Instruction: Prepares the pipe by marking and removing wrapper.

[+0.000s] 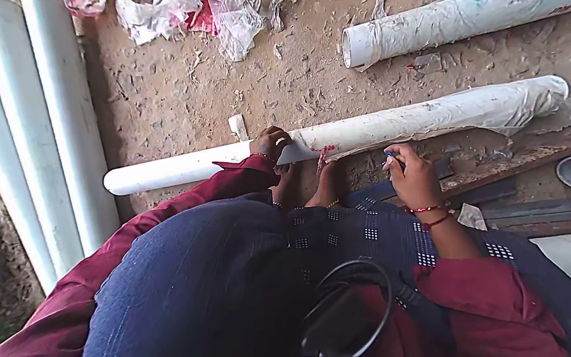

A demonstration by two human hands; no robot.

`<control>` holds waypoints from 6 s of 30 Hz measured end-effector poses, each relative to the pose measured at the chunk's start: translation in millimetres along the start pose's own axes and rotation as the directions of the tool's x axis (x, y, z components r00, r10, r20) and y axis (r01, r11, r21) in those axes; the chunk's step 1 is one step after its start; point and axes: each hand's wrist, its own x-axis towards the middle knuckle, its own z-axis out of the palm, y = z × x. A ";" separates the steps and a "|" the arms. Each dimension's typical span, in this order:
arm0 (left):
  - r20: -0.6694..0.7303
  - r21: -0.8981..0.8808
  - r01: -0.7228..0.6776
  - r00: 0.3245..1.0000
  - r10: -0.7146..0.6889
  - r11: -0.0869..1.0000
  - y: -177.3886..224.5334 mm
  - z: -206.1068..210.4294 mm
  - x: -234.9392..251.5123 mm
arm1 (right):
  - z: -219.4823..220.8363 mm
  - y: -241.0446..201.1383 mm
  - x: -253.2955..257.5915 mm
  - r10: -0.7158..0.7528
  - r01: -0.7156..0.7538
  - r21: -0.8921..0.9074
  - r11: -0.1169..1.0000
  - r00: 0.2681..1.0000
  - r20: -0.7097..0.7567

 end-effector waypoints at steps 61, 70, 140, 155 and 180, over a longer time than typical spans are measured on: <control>0.033 0.083 -0.318 0.948 0.317 0.944 -30.3 4.5 5.9 | 6.7 10.5 4.0 0.038 -0.034 -0.044 0.998 0.996 0.077; 0.125 0.313 -0.225 0.973 0.195 0.923 -11.1 12.6 6.6 | 6.1 9.7 4.3 0.046 -0.042 -0.050 0.998 0.995 0.087; 0.037 -0.185 -0.212 0.974 0.222 0.960 -60.9 -6.7 20.0 | 6.2 10.9 4.0 0.047 -0.042 -0.056 0.998 0.994 0.103; -0.002 -0.130 -0.023 1.000 0.023 0.991 -57.8 -0.7 12.6 | 5.6 10.2 3.6 0.038 -0.032 -0.052 0.998 0.994 0.105; -0.014 -0.077 -0.287 0.958 0.287 0.955 -54.8 14.7 6.0 | 5.9 10.9 3.6 0.048 -0.041 -0.058 0.997 0.992 0.117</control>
